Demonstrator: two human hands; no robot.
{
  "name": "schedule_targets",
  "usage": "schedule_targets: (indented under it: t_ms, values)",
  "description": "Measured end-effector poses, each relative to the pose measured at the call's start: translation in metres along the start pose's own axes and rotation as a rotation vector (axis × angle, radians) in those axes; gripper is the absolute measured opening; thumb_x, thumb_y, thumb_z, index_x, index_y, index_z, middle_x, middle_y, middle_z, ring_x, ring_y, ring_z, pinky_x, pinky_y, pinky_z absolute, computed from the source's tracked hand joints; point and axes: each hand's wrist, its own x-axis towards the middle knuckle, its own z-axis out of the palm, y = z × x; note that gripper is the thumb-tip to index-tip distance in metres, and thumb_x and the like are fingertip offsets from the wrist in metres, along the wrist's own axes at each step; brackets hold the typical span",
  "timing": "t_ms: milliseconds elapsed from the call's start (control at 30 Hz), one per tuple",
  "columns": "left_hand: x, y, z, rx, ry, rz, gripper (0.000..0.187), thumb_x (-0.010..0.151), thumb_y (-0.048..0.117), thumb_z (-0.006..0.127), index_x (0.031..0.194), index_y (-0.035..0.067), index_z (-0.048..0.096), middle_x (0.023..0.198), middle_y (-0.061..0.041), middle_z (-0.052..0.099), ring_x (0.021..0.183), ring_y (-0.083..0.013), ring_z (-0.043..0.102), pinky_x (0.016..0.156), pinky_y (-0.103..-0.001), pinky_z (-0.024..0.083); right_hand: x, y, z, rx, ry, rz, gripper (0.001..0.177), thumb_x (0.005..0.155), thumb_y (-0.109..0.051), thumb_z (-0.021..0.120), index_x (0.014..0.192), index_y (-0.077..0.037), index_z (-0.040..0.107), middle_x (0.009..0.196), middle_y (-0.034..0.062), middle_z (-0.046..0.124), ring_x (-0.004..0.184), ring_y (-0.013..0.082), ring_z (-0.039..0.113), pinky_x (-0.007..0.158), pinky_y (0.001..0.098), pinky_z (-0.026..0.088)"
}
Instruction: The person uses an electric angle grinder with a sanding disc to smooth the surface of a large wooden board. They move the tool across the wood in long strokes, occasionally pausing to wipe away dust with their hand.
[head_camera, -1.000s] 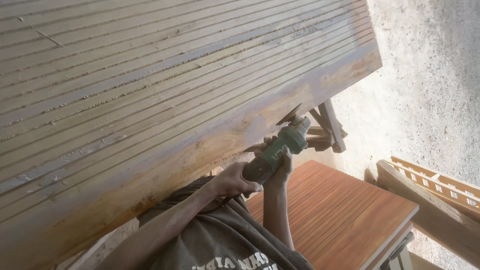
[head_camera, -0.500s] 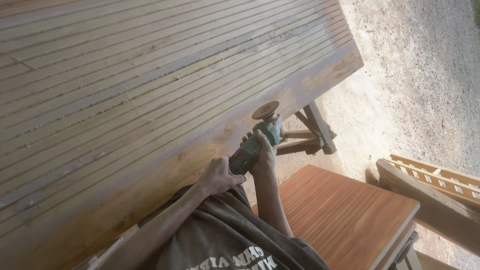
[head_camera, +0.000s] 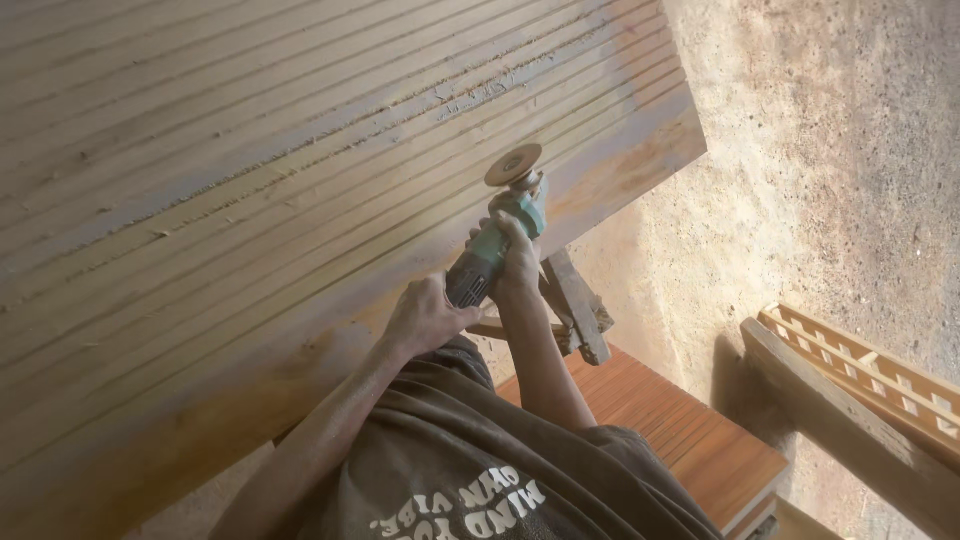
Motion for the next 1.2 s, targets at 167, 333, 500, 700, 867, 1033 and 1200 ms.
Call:
schedule_targets:
  t_ms: [167,333,500,700,867,1033,1200]
  values:
    - [0.055,0.043,0.009,-0.023,0.079,0.062,0.054,0.066,0.032,0.083,0.1,-0.006,0.067,0.081,-0.022,0.073,0.081,-0.0335,0.076,0.075,-0.043,0.059,0.061,-0.036,0.002,0.079,-0.016,0.12,0.045,0.084,-0.017,0.074,0.121,0.001,0.056,0.093,0.015,0.066,0.074,0.027,0.069,0.065,0.0436,0.062]
    - [0.095,0.058,0.004,-0.056,0.083,-0.032,0.053,0.065,0.031,0.082,0.105,-0.002,0.067,0.082,-0.02,0.075,0.08,-0.0321,0.075,0.074,-0.043,0.058,0.113,-0.04,-0.001,0.119,-0.037,0.195,0.042,0.086,-0.02,0.072,0.119,0.0,0.056,0.094,0.0135,0.066,0.076,0.0275,0.069,0.066,0.0434,0.063]
    - [0.136,0.064,-0.017,-0.015,0.047,-0.041,0.049,0.065,0.032,0.085,0.098,-0.001,0.069,0.083,-0.02,0.075,0.079,-0.0285,0.075,0.07,-0.04,0.057,0.149,-0.04,0.016,0.18,-0.092,0.202,0.041,0.09,-0.022,0.071,0.119,0.002,0.055,0.091,0.0153,0.064,0.076,0.0285,0.068,0.067,0.0436,0.062]
    - [0.171,0.071,-0.04,-0.126,-0.107,-0.178,0.04,0.069,0.026,0.081,0.096,-0.001,0.068,0.072,-0.013,0.073,0.059,-0.0189,0.07,0.054,-0.035,0.057,0.163,-0.047,0.04,0.145,-0.023,0.142,0.042,0.09,-0.02,0.068,0.123,0.002,0.053,0.092,0.0159,0.064,0.08,0.0283,0.07,0.069,0.0436,0.062]
    - [0.184,0.076,-0.054,-0.102,-0.147,-0.148,0.031,0.07,0.025,0.081,0.089,0.003,0.071,0.066,-0.007,0.072,0.056,-0.0141,0.07,0.05,-0.03,0.057,0.169,-0.052,0.056,0.129,0.071,0.11,0.045,0.088,-0.017,0.068,0.124,0.004,0.051,0.095,0.0176,0.065,0.078,0.0299,0.07,0.066,0.0442,0.063]
    - [0.185,0.08,-0.063,-0.114,-0.197,-0.155,0.025,0.071,0.025,0.079,0.083,0.005,0.071,0.063,-0.006,0.07,0.053,-0.0113,0.067,0.045,-0.029,0.053,0.167,-0.056,0.059,0.066,0.11,0.107,0.044,0.087,-0.017,0.069,0.122,0.004,0.051,0.093,0.0206,0.065,0.076,0.031,0.071,0.064,0.0443,0.062]
    - [0.182,0.084,-0.069,-0.141,-0.206,-0.171,0.026,0.072,0.026,0.08,0.079,0.003,0.071,0.06,-0.005,0.068,0.05,-0.0115,0.065,0.043,-0.029,0.051,0.169,-0.053,0.06,0.068,0.103,0.144,0.042,0.087,-0.019,0.07,0.121,0.001,0.053,0.092,0.0179,0.064,0.076,0.0292,0.069,0.064,0.0444,0.062]
